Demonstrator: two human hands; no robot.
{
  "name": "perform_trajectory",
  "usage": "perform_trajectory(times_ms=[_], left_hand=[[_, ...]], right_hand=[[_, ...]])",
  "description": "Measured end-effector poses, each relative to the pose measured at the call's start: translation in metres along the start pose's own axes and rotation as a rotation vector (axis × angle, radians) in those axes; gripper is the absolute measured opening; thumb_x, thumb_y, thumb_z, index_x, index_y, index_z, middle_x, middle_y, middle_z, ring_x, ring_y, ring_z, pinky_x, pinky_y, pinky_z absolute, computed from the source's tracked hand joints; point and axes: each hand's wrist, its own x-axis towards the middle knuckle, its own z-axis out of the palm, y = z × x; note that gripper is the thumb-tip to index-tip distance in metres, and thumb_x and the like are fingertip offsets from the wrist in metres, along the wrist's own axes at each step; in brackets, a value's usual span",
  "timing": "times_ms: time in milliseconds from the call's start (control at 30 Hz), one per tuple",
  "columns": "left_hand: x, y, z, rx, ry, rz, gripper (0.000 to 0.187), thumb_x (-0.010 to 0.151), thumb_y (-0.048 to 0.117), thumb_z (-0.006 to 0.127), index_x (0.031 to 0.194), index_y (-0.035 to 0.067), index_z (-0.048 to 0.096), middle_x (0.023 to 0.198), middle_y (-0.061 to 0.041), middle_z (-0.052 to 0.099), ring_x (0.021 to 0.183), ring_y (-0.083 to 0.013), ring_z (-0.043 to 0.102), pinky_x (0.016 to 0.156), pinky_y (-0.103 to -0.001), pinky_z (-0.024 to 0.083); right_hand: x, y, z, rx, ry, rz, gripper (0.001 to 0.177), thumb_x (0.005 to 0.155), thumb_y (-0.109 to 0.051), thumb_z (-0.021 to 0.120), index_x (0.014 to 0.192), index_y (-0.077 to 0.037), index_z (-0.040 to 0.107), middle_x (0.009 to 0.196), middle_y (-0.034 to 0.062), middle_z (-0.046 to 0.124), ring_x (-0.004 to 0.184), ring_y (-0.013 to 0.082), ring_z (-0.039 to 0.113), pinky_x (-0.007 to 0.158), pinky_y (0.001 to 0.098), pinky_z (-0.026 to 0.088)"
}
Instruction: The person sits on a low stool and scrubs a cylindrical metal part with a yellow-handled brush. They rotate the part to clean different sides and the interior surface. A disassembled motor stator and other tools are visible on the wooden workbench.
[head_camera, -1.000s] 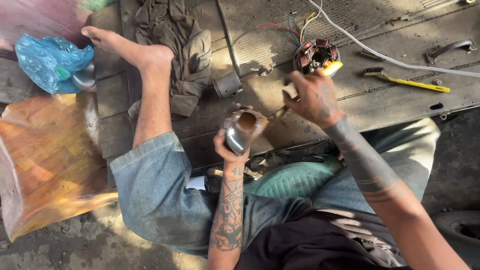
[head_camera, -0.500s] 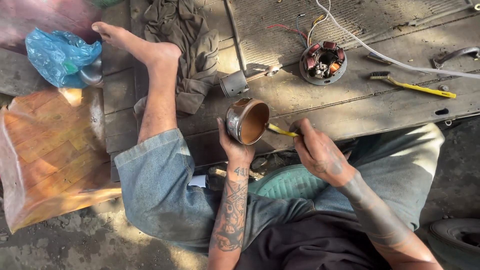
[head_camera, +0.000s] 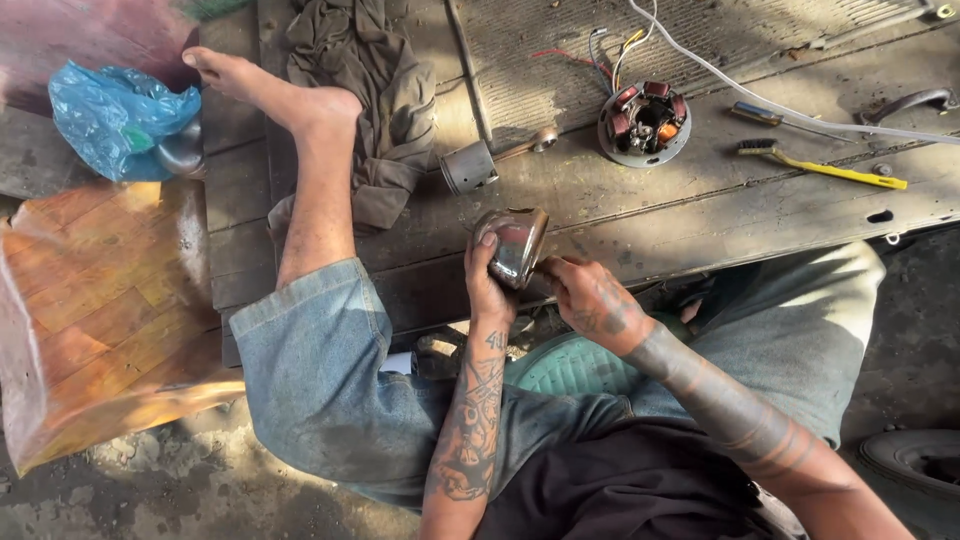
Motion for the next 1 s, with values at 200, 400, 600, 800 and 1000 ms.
perform_trajectory(times_ms=[200, 400, 600, 800, 1000], left_hand=[[-0.004, 0.012, -0.001, -0.356, 0.060, -0.161, 0.038, 0.085, 0.036, 0.073, 0.111, 0.008, 0.074, 0.106, -0.016, 0.075, 0.093, -0.0298, 0.072, 0.089, -0.046, 0.061], [0.001, 0.024, 0.016, -0.020, -0.135, 0.039, 0.046, 0.083, 0.042, 0.073, 0.119, 0.013, 0.069, 0.107, -0.011, 0.073, 0.097, -0.0192, 0.070, 0.087, -0.039, 0.062], [-0.037, 0.044, 0.052, 0.199, -0.018, 0.055, 0.037, 0.088, 0.031, 0.072, 0.118, 0.009, 0.065, 0.105, -0.010, 0.068, 0.095, -0.0194, 0.065, 0.081, -0.037, 0.060], [-0.047, 0.054, 0.078, 0.329, 0.127, 0.078, 0.033, 0.089, 0.032, 0.075, 0.111, 0.009, 0.068, 0.102, -0.009, 0.065, 0.093, -0.0181, 0.061, 0.081, -0.037, 0.057], [-0.029, 0.056, 0.062, 0.406, 0.039, 0.175, 0.033, 0.086, 0.026, 0.077, 0.112, 0.007, 0.073, 0.096, -0.010, 0.065, 0.095, -0.0164, 0.061, 0.083, -0.036, 0.056]], right_hand=[[-0.001, -0.007, -0.032, 0.957, -0.237, 0.305, 0.013, 0.100, 0.000, 0.054, 0.091, 0.006, 0.062, 0.072, 0.0173, 0.057, 0.053, 0.0134, 0.046, 0.036, 0.0234, 0.032], [0.013, -0.046, -0.048, 0.227, -0.194, 0.270, 0.019, 0.097, -0.022, 0.062, 0.108, -0.008, 0.071, 0.089, 0.0161, 0.076, 0.080, 0.0313, 0.074, 0.064, 0.0419, 0.057], [0.009, 0.054, -0.015, -0.806, 0.449, -0.449, 0.026, 0.096, -0.011, 0.056, 0.116, -0.022, 0.068, 0.095, 0.0002, 0.059, 0.073, 0.0152, 0.061, 0.050, 0.0282, 0.051], [-0.008, 0.008, -0.019, -0.192, 0.088, -0.116, 0.025, 0.087, -0.006, 0.061, 0.109, -0.004, 0.072, 0.098, 0.0200, 0.072, 0.080, 0.0406, 0.073, 0.061, 0.0502, 0.060], [-0.007, 0.016, -0.014, 0.915, -0.187, 0.335, 0.016, 0.100, -0.007, 0.060, 0.097, 0.004, 0.071, 0.066, 0.0117, 0.056, 0.050, 0.0136, 0.044, 0.035, 0.0252, 0.031]])
